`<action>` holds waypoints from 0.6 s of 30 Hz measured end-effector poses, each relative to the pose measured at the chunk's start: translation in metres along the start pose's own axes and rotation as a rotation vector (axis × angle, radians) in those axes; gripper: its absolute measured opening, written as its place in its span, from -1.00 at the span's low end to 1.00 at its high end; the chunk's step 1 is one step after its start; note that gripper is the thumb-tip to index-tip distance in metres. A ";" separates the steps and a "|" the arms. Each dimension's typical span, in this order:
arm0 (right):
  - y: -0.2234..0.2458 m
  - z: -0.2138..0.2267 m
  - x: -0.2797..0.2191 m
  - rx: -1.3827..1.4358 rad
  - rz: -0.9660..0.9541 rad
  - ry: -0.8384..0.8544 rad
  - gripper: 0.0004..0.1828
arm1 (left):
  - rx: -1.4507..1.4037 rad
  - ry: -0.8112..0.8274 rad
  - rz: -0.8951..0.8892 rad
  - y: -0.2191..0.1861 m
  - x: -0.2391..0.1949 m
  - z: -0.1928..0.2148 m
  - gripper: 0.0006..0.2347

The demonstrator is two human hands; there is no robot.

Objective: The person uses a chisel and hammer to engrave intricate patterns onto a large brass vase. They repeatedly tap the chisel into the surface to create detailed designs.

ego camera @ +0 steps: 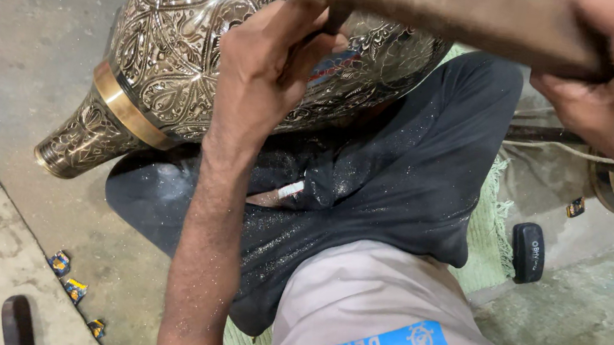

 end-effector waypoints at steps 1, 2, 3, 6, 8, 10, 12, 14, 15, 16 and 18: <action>0.006 0.001 0.002 0.000 -0.025 -0.014 -0.77 | -0.060 -0.019 -0.023 -0.001 0.001 0.000 -0.64; 0.011 0.004 0.005 -0.005 -0.068 -0.039 -0.80 | -0.119 -0.039 -0.042 -0.002 0.000 0.001 -0.62; 0.018 0.005 0.007 -0.067 -0.087 -0.033 -0.78 | -0.181 -0.060 -0.061 -0.003 -0.002 0.002 -0.61; 0.040 0.009 0.011 -0.365 -0.091 0.046 -0.58 | -0.101 0.005 -0.012 0.000 -0.002 0.003 -0.55; 0.056 0.011 0.014 -0.228 0.007 0.003 -0.64 | -0.107 0.002 -0.019 -0.001 -0.002 0.003 -0.59; 0.062 0.011 0.018 -0.229 0.010 0.006 -0.66 | -0.128 0.000 -0.033 -0.001 -0.002 0.004 -0.61; 0.063 0.009 0.018 -0.261 -0.024 0.019 -0.68 | -0.131 0.002 -0.048 -0.001 -0.003 0.005 -0.61; 0.061 0.010 0.017 -0.279 -0.047 0.020 -0.70 | -0.076 0.000 -0.051 0.000 -0.002 0.004 -0.60; 0.059 0.011 0.017 -0.282 -0.051 0.020 -0.71 | -0.034 -0.005 -0.050 0.002 -0.001 0.003 -0.59; 0.059 0.011 0.016 -0.280 -0.054 0.026 -0.72 | -0.054 -0.004 -0.041 0.003 -0.002 0.002 -0.59; 0.058 0.009 0.014 -0.284 -0.086 0.050 -0.73 | -0.091 0.000 -0.022 0.006 -0.005 0.001 -0.60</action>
Point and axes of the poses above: each hand's wrist, its own x-axis towards the middle knuckle, its own z-axis out of the back of the hand, y = z × x, the point moved 4 cm from there along x, towards the middle knuckle, and after that the axes turned 6 degrees about -z, right-handed, at the moved point
